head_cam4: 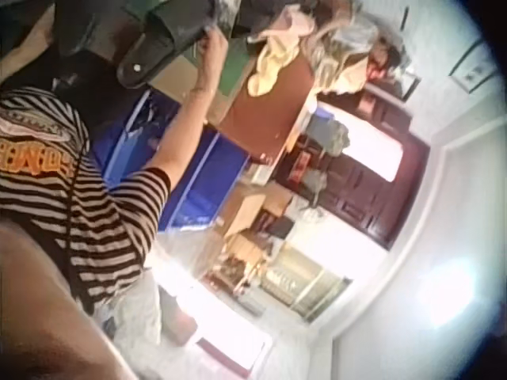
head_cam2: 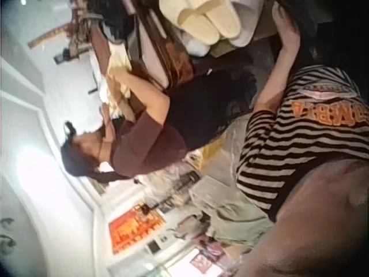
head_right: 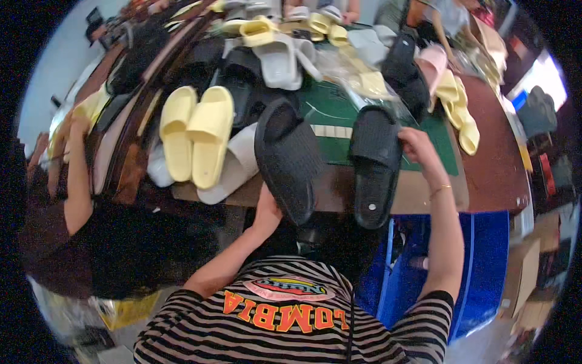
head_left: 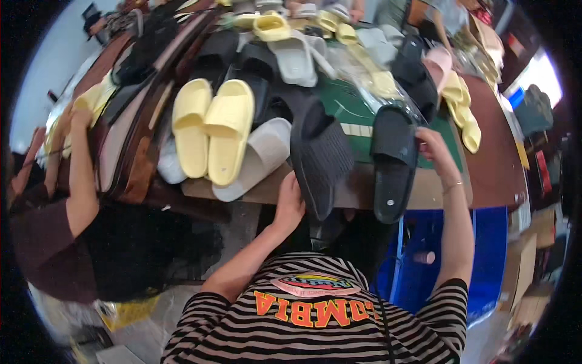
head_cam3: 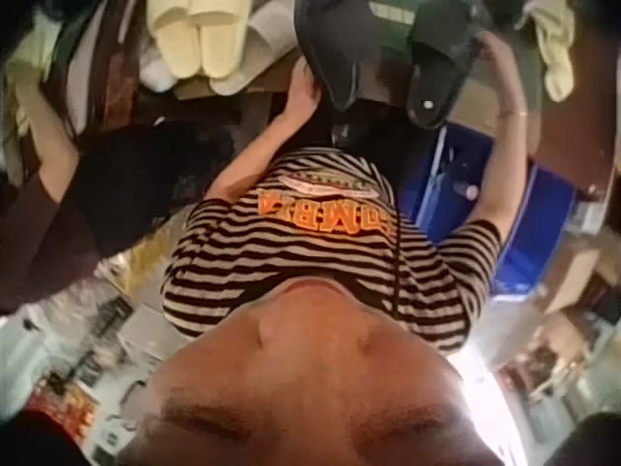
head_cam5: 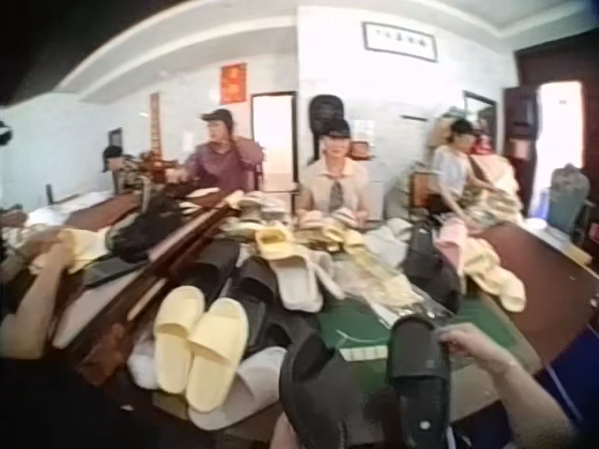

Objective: The person pairs slippers by threading plastic tag fasteners through each pair by hand, securing them together, and placing the fastened slippers on the table.

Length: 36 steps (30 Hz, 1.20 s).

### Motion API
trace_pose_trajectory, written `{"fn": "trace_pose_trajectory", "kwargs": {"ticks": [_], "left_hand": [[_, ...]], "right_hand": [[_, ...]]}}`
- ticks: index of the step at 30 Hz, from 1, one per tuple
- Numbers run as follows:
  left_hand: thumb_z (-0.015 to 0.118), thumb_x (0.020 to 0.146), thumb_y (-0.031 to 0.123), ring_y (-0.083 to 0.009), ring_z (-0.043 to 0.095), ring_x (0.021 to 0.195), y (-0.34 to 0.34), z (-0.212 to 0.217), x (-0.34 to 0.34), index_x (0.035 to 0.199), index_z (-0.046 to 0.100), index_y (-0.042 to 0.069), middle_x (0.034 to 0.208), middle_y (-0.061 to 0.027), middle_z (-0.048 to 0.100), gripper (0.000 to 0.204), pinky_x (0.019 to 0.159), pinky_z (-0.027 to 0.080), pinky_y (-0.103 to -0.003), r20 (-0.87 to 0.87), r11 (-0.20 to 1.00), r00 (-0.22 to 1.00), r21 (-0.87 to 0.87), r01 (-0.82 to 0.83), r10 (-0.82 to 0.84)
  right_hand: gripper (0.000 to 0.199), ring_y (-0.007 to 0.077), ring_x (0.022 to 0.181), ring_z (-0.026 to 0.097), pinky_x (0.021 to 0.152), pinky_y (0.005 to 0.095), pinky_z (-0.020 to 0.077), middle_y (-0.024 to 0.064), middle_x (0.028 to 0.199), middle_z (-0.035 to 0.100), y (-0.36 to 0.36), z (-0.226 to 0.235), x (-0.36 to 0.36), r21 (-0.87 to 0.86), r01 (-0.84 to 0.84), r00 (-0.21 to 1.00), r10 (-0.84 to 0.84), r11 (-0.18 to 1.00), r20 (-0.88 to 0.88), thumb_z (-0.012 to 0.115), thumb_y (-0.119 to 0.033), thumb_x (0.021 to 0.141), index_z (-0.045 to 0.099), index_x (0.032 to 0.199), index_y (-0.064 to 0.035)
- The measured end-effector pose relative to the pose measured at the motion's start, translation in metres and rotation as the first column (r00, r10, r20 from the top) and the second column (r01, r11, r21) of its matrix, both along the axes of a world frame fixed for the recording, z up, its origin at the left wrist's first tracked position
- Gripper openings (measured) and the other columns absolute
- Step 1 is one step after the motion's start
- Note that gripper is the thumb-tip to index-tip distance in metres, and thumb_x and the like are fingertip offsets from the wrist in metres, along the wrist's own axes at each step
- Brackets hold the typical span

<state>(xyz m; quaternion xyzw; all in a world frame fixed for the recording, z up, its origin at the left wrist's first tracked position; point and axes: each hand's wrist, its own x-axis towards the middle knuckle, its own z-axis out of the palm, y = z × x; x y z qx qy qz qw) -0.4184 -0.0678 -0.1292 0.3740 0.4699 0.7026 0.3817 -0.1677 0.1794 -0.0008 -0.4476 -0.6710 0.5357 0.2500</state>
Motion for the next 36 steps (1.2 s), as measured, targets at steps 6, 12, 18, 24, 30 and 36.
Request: {"fn": "trace_pose_trajectory", "kwargs": {"ticks": [6,12,18,24,30,36], "left_hand": [[0.051,0.09,0.008,-0.0333,0.05,0.114,-0.008,-0.013,-0.008,0.121,0.048,-0.001,0.122,-0.0182,0.05,0.032,0.097,0.039,-0.037,-0.677,0.967,0.725,-0.081,-0.24,0.123],[0.05,0.092,0.01,-0.0317,0.051,0.114,0.005,0.005,0.007,0.127,0.043,0.0,0.128,-0.0183,0.046,0.037,0.096,0.04,-0.037,-0.417,0.962,0.888,-0.092,-0.255,0.196],[0.058,0.084,0.01,-0.034,0.048,0.116,0.032,0.029,0.002,0.12,0.049,0.0,0.123,-0.0195,0.05,0.038,0.098,0.038,-0.039,-0.715,0.963,0.676,-0.015,-0.267,0.177],[0.07,0.075,0.026,-0.0375,0.037,0.127,0.113,-0.001,0.043,0.134,0.032,-0.006,0.137,-0.0255,0.037,0.078,0.108,0.029,-0.04,-0.696,0.997,0.717,-0.075,-0.022,-0.037],[0.074,0.069,0.038,-0.0427,0.043,0.115,0.13,-0.011,0.04,0.125,0.035,-0.01,0.123,-0.0293,0.044,0.083,0.1,0.034,-0.045,-0.691,0.949,0.707,-0.301,-0.095,-0.148],[0.064,0.063,0.003,-0.0363,0.043,0.109,0.116,-0.017,0.027,0.107,0.048,-0.003,0.112,-0.0177,0.048,0.046,0.092,0.036,-0.044,-0.851,0.993,0.525,-0.075,-0.09,-0.017]], "right_hand": [[0.021,0.0013,0.047,0.03,0.041,0.0182,0.0192,-0.0079,0.062,0.038,-0.021,-0.088,0.044,-0.222,0.157,0.987,-0.159,0.962,0.01,0.055,-0.033,0.088,0.05,0.077,-0.0152],[0.023,0.0022,0.043,0.028,0.038,0.0192,0.018,-0.0069,0.059,0.04,-0.028,-0.117,0.051,-0.317,0.186,0.97,-0.225,0.93,-0.09,0.055,-0.034,0.088,0.05,0.078,-0.0147],[0.026,0.004,0.05,0.031,0.044,0.0224,0.0212,-0.0072,0.06,0.037,-0.03,-0.102,0.03,-0.263,0.135,0.974,-0.177,0.955,-0.143,0.054,-0.034,0.088,0.05,0.073,-0.0133],[0.032,0.0094,0.07,0.046,0.063,0.0253,0.0376,0.0021,0.083,0.056,-0.003,-0.193,0.091,0.014,0.245,0.91,-0.225,0.969,-0.348,0.053,-0.032,0.089,0.061,0.1,-0.0031],[0.03,0.0049,0.032,0.031,0.031,0.0207,0.0186,0.0094,0.057,0.058,-0.019,-0.156,0.039,-0.199,-0.05,0.994,0.03,0.979,-0.104,0.049,-0.035,0.094,0.051,0.081,-0.0085],[0.036,0.0063,0.04,0.04,0.04,0.0222,0.0256,0.0042,0.055,0.056,-0.064,-0.121,0.032,0.057,-0.185,0.962,0.169,0.981,0.216,0.048,-0.028,0.096,0.056,0.073,-0.0025]]}}
